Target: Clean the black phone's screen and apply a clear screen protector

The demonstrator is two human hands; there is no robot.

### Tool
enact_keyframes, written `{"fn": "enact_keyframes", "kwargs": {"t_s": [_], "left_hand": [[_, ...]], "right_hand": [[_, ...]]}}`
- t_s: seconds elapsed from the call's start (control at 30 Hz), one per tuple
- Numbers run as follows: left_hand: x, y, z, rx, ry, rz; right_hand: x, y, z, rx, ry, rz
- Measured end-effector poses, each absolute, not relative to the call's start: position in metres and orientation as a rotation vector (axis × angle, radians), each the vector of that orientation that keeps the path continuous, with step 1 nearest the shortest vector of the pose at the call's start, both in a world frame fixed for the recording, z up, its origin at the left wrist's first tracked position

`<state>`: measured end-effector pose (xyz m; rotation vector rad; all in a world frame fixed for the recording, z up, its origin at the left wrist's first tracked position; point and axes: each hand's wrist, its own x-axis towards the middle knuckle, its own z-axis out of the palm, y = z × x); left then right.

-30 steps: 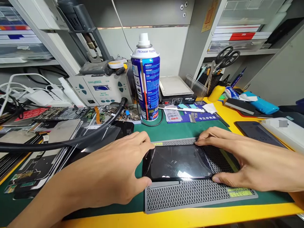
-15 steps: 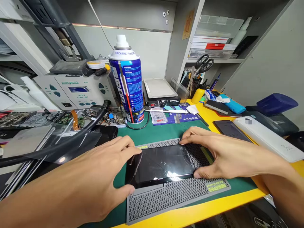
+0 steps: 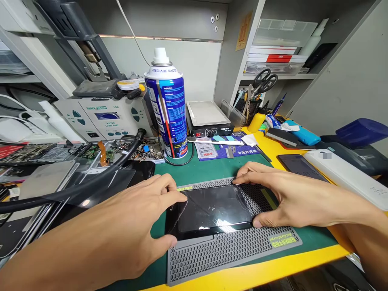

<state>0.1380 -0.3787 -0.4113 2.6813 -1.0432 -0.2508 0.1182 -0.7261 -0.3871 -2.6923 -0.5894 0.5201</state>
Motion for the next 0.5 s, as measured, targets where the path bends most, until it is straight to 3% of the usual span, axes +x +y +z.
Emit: {"fn": "enact_keyframes", "kwargs": {"t_s": [0.5], "left_hand": [[0.138, -0.391, -0.387, 2.671, -0.980, -0.431]], "right_hand": [[0.115, -0.732, -0.396, -2.795, -0.671, 0.379]]}}
